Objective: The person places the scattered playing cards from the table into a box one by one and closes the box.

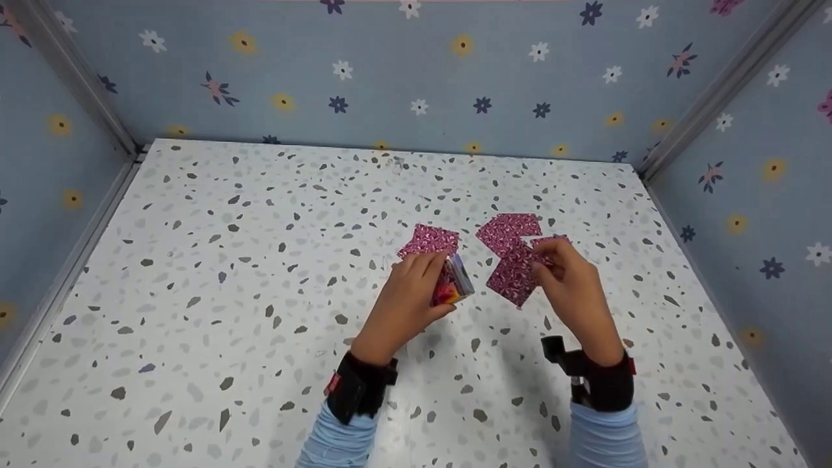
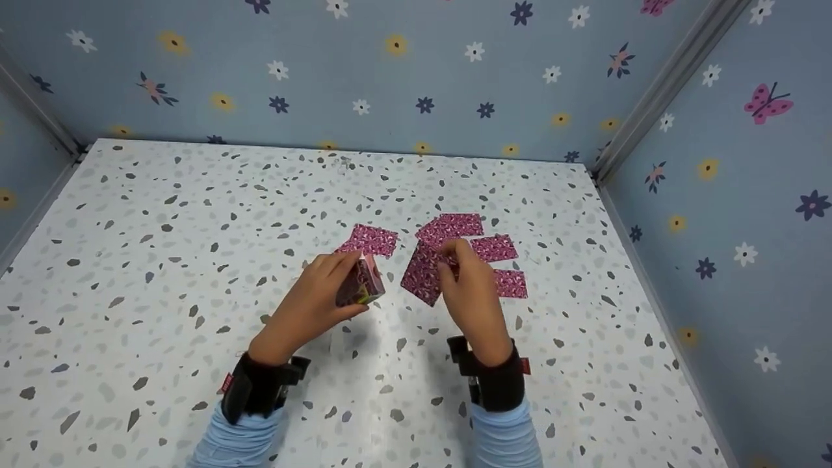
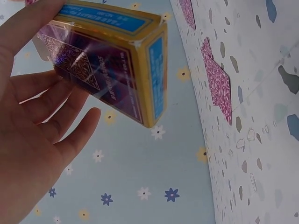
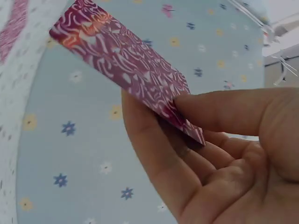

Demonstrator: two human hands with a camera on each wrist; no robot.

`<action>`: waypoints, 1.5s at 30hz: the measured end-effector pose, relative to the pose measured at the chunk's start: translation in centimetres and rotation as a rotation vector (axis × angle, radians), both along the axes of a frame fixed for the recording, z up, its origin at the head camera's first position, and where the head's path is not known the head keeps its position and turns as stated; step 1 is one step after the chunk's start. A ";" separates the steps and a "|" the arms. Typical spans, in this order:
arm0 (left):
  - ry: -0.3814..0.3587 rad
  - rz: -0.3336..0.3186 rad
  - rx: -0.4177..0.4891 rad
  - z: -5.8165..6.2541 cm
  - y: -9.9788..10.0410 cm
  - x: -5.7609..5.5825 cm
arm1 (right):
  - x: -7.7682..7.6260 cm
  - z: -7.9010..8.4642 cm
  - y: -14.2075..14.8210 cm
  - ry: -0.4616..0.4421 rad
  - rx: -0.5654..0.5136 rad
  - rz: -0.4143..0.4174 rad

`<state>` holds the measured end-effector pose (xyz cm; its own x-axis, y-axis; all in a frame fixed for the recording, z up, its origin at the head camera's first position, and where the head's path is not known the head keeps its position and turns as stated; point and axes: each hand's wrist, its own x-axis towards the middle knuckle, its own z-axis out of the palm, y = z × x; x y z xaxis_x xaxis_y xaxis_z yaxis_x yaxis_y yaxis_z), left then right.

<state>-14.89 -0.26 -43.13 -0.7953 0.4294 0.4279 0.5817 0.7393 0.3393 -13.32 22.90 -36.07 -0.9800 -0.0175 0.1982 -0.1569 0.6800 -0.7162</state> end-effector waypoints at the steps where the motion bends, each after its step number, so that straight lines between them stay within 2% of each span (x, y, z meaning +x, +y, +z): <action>1: -0.002 -0.002 0.003 -0.1 0.1 0.0 | 0.1 0.2 -0.3 0.018 -0.020 -0.002; 8: 0.026 -0.019 0.012 -0.4 0.6 0.0 | 1.3 0.5 -1.9 0.215 -0.196 -0.033; 12: 0.047 -0.014 0.043 -0.6 0.7 -0.1 | 1.5 0.1 -2.8 0.276 -0.321 0.012; 14: 0.054 -0.010 0.061 -0.6 0.7 -0.1 | 1.4 -0.3 -3.2 0.300 -0.313 0.021; 21: 0.124 0.016 0.090 -0.6 0.9 -0.2 | 0.7 -1.5 -3.9 0.385 -0.165 0.015; 25: 0.117 0.032 0.089 -0.6 0.8 -0.3 | 0.5 -1.7 -4.2 0.389 -0.138 0.023; 33: 0.151 0.062 0.086 -0.6 0.4 -0.4 | 0.3 -2.0 -4.6 0.375 -0.053 0.031; 40: 0.146 0.056 0.088 -0.6 0.6 -0.4 | 0.2 -2.0 -4.8 0.305 -0.082 0.048; 45: 0.142 0.059 0.086 -0.6 0.6 -0.4 | 0.1 -2.2 -5.1 0.295 -0.083 0.055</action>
<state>-15.26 0.36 -43.70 -0.7471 0.3407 0.5707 0.5846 0.7453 0.3204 -13.26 17.77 -38.28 -0.8779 -0.0404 0.4772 -0.4012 0.6060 -0.6869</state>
